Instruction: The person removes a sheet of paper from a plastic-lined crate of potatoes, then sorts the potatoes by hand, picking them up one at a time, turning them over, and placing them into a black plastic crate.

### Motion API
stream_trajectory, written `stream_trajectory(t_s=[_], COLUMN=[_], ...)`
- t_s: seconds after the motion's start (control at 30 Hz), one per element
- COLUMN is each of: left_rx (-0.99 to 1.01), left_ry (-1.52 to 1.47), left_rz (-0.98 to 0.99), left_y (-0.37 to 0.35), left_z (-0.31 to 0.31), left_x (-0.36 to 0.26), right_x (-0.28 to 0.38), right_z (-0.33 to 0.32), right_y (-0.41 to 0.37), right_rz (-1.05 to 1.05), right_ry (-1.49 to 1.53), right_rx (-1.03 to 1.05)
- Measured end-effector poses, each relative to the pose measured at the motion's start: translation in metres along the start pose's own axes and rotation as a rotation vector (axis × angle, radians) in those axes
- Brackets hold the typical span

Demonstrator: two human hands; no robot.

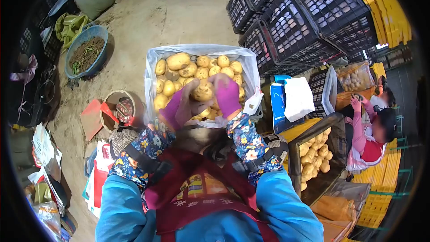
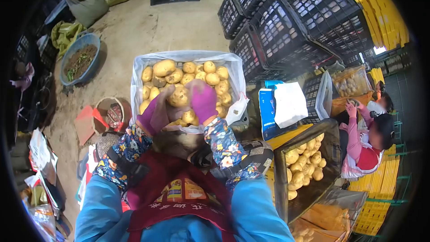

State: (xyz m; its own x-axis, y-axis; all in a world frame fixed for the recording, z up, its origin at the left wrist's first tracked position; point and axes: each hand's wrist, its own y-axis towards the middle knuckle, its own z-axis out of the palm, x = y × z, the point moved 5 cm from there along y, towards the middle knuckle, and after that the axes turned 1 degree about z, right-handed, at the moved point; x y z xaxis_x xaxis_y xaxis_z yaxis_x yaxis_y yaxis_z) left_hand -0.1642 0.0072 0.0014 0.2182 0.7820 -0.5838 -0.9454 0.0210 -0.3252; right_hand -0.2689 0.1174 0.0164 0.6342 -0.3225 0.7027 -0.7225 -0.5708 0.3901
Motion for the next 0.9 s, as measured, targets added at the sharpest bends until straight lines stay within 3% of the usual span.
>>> stream_trajectory(t_s=[0.03,0.13,0.2,0.3,0.4,0.5,0.6,0.73,0.8,0.83,0.9], left_rx=[0.037,0.097,0.159,0.155,0.171,0.126,0.005,-0.162,-0.201,-0.238,-0.288], left_ry=[-0.013,-0.059,-0.143,0.005,-0.115,-0.221,-0.062,0.027,0.1,0.065,-0.017], left_rz=[0.008,0.019,0.0,0.057,-0.09,0.019,0.283,0.21,0.255,0.231,0.221], left_y=[-0.001,0.003,0.012,0.019,0.005,0.012,0.004,-0.009,-0.004,-0.007,-0.008], left_z=[0.006,0.011,-0.003,-0.027,0.005,0.006,0.006,-0.004,-0.018,-0.011,-0.012], left_x=[0.0,-0.006,-0.003,0.007,-0.012,-0.014,-0.029,-0.044,-0.04,-0.045,-0.048], right_x=[-0.012,0.006,0.001,0.021,-0.007,-0.02,-0.045,-0.073,-0.09,-0.09,-0.118], right_z=[-0.006,-0.01,0.0,-0.006,0.001,0.018,0.019,0.074,0.104,0.106,0.105], right_y=[-0.004,-0.001,-0.008,-0.004,-0.006,0.0,-0.008,-0.055,-0.075,-0.073,-0.077], right_rz=[0.196,0.133,0.191,0.152,0.248,0.394,0.334,0.536,0.492,0.508,0.417], right_ry=[0.195,0.354,0.424,0.179,0.337,0.635,0.242,-0.517,-0.648,-0.68,-0.194], right_rx=[0.024,-0.137,-0.091,0.017,0.014,-0.078,-0.054,0.777,0.935,0.867,0.765])
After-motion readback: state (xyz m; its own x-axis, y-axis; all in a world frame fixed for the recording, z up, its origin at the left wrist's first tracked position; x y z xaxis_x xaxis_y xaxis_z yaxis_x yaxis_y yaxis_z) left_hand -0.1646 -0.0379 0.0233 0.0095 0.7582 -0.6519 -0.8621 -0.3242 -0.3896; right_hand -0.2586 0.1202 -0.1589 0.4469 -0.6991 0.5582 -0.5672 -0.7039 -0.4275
